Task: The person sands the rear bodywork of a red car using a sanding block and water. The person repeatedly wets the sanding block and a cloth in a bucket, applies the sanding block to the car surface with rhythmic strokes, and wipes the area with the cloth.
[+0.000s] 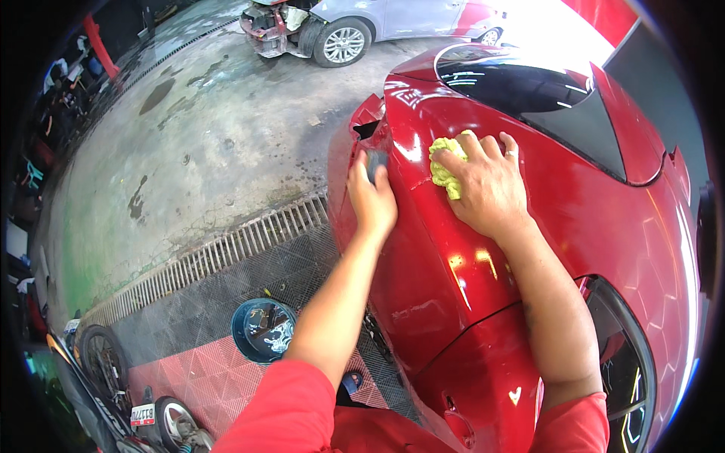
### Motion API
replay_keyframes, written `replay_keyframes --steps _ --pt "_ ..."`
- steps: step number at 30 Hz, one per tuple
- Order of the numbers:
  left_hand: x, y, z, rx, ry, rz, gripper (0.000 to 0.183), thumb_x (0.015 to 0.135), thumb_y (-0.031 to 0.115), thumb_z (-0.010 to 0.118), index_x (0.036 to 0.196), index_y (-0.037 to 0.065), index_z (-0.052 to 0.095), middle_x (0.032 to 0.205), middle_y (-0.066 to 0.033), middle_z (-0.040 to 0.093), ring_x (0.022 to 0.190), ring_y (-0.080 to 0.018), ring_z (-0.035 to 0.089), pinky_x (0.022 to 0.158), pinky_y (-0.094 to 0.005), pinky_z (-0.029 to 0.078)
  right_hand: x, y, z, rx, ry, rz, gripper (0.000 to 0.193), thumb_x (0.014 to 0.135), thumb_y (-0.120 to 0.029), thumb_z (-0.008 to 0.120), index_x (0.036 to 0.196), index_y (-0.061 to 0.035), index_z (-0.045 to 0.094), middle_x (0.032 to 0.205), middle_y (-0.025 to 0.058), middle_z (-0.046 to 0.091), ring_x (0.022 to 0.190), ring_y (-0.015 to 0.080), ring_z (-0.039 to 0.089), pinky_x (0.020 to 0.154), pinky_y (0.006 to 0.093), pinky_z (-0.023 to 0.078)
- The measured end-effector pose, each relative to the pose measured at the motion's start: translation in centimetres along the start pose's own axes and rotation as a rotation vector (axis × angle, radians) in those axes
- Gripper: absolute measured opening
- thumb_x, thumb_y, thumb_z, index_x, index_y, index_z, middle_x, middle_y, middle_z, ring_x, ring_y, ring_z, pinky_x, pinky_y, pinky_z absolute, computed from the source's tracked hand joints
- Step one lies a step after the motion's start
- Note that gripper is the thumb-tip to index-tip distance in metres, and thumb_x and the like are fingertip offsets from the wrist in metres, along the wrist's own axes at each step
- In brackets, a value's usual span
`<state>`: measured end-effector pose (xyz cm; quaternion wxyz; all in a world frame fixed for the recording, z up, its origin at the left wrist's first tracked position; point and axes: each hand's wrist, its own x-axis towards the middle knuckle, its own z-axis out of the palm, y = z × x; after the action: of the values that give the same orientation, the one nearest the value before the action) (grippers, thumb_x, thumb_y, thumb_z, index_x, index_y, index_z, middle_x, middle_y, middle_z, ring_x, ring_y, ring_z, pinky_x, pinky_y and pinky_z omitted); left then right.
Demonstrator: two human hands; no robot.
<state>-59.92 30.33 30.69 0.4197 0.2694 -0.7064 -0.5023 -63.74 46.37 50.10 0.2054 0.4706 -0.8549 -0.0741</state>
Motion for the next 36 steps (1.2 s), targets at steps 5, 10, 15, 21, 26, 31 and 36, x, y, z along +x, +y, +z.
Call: replay_keyframes --steps 5,10,15,21,26,31,36 --pt "-22.1 3.6 -3.1 -0.05 -0.215 0.099 0.066 0.111 0.016 0.065 0.167 -0.011 0.042 0.15 -0.0361 0.06 0.138 -0.0534 0.056 0.119 -0.0604 0.042 -1.9 2.1 0.0 -0.057 -0.057 0.025 0.052 0.086 -0.02 0.086 0.136 -0.0285 0.071 0.135 0.0074 0.061 0.128 0.031 0.062 0.127 0.0666 0.037" --pt "0.4 -0.9 -0.6 -0.013 0.009 -0.06 0.053 0.112 0.019 0.064 0.157 -0.006 0.052 0.148 -0.0329 0.061 0.138 -0.05 0.058 0.119 -0.0565 0.045 0.4 -0.1 -1.2 -0.029 0.018 -0.004 0.05 0.087 -0.021 0.084 0.136 -0.0294 0.072 0.135 0.0076 0.062 0.128 0.031 0.062 0.127 0.0664 0.036" --pt "-8.6 0.0 0.2 0.004 -0.024 0.034 0.059 0.111 0.016 0.064 0.162 -0.008 0.047 0.148 -0.0339 0.059 0.138 -0.0502 0.056 0.118 -0.0587 0.044 -1.0 1.2 -0.5 -0.053 -0.075 0.025 0.049 0.089 -0.021 0.084 0.135 -0.029 0.072 0.137 0.0082 0.062 0.129 0.0311 0.062 0.127 0.0667 0.036" --pt "-13.4 -0.3 -1.4 0.023 -0.097 0.138 0.061 0.109 0.01 0.063 0.164 -0.01 0.043 0.148 -0.0321 0.06 0.136 -0.05 0.057 0.118 -0.0586 0.044 -1.0 1.6 -0.8 -0.054 -0.038 0.03 0.051 0.086 -0.021 0.086 0.134 -0.0284 0.072 0.135 0.0082 0.061 0.127 0.031 0.062 0.127 0.066 0.037" --pt "1.5 -6.4 -1.2 0.0 -0.061 -0.134 0.052 0.111 0.015 0.066 0.157 -0.005 0.052 0.151 -0.0305 0.061 0.14 -0.049 0.058 0.122 -0.0544 0.044 0.2 -0.5 -0.1 -0.024 -0.004 -0.01 0.051 0.087 -0.022 0.085 0.136 -0.029 0.073 0.137 0.0086 0.062 0.128 0.0312 0.062 0.127 0.0651 0.036" --pt "-19.1 -0.9 -3.7 0.018 -0.176 0.007 0.063 0.11 0.012 0.064 0.167 -0.007 0.043 0.153 -0.0317 0.058 0.138 -0.0505 0.056 0.12 -0.0586 0.043 -1.4 1.5 -0.2 -0.063 -0.063 0.04 0.054 0.087 -0.021 0.086 0.138 -0.0287 0.072 0.138 0.0087 0.062 0.129 0.0316 0.062 0.127 0.0651 0.036" --pt "-8.4 -0.2 -1.9 -0.039 -0.088 0.162 0.062 0.109 0.007 0.064 0.166 -0.007 0.043 0.151 -0.0311 0.059 0.137 -0.0494 0.057 0.119 -0.0576 0.044 -0.4 0.7 -0.9 -0.047 -0.012 0.011 0.055 0.086 -0.019 0.086 0.139 -0.0291 0.072 0.137 0.0084 0.063 0.127 0.0318 0.063 0.127 0.0646 0.037"
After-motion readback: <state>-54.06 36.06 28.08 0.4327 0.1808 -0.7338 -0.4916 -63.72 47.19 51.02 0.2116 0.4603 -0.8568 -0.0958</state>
